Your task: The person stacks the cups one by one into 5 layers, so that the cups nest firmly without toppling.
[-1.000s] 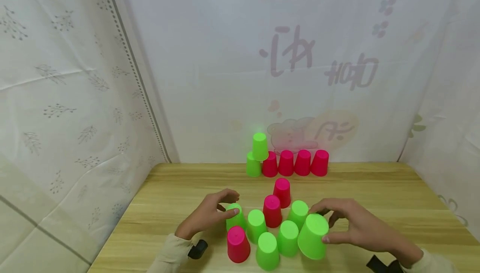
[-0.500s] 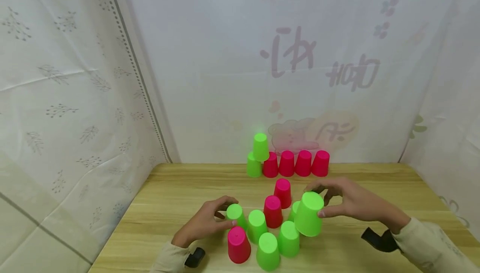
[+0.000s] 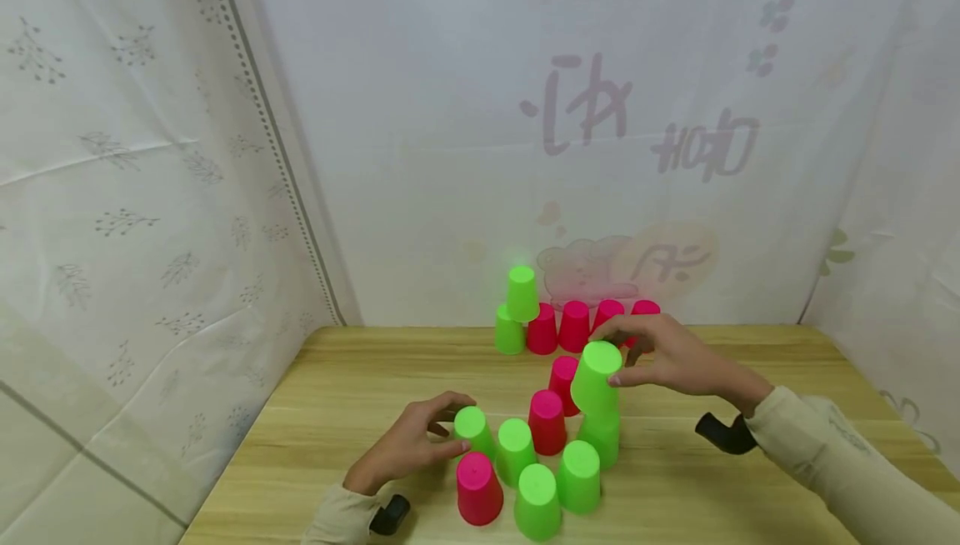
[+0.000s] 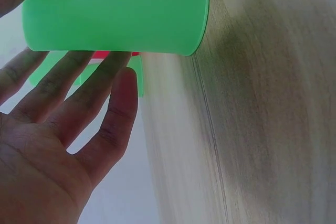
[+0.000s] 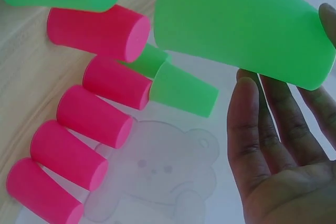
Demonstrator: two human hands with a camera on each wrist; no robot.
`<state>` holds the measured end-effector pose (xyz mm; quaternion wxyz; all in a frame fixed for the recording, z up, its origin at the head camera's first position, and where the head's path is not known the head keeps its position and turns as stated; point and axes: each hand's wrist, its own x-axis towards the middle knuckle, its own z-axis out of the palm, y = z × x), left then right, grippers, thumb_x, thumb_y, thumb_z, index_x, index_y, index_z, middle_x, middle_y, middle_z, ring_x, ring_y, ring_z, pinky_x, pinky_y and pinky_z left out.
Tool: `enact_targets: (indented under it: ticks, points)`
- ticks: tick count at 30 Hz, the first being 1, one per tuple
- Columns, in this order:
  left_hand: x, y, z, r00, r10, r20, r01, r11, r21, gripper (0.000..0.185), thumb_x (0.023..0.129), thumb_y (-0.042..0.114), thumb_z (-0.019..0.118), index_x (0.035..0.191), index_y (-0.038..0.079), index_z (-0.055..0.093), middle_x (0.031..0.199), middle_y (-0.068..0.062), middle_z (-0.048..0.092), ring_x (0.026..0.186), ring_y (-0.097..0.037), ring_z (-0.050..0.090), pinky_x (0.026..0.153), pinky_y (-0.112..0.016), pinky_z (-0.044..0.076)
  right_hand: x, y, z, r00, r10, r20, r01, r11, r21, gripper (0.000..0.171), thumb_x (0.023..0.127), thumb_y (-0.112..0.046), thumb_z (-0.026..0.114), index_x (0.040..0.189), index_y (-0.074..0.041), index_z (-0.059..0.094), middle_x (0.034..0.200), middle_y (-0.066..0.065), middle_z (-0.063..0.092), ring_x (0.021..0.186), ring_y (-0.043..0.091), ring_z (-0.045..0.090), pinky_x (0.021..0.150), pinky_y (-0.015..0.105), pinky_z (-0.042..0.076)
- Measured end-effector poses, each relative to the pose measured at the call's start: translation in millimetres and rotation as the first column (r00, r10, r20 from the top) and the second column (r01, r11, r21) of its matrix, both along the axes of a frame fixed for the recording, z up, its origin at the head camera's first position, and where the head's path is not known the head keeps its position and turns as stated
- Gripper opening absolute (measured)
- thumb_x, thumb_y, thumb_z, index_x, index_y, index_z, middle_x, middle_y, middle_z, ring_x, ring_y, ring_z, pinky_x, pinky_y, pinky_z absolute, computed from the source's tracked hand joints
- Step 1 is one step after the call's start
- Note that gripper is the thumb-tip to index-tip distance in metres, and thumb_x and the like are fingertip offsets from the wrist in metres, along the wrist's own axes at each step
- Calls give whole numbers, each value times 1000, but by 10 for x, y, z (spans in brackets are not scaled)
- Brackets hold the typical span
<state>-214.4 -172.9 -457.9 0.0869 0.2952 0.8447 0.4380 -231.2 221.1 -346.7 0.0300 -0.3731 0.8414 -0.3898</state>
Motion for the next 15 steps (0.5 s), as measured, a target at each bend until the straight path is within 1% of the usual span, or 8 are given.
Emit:
enact_targets:
  ticks: [4, 9, 15]
  points:
    - [3, 12, -8, 1000, -8, 4, 8, 1000, 8, 44, 92, 29, 73, 131, 13, 58, 122, -3, 70, 112, -28, 69, 85, -29, 58, -96, -29, -8, 1000, -30, 8, 30, 999, 11, 36, 87, -23, 79, 119, -15, 66, 108, -1, 70, 92, 10, 67, 77, 29, 60]
    - [10, 17, -16, 1000, -12, 11, 12, 1000, 12, 43, 93, 29, 73, 130, 14, 58, 123, -4, 69, 112, -30, 69, 85, -32, 58, -162, -53, -35, 998, -64, 0, 64, 998, 18, 36, 85, -25, 81, 118, -16, 66, 105, -2, 71, 92, 10, 67, 77, 29, 60]
    - [12, -5, -27, 1000, 0, 7, 0, 1000, 12, 42, 93, 29, 73, 130, 17, 58, 124, -4, 69, 111, -31, 70, 85, -32, 59, -293, -85, -131, 994, -105, -7, 105, 994, 16, 38, 84, -27, 82, 118, -19, 67, 105, -3, 71, 94, 14, 66, 77, 30, 58]
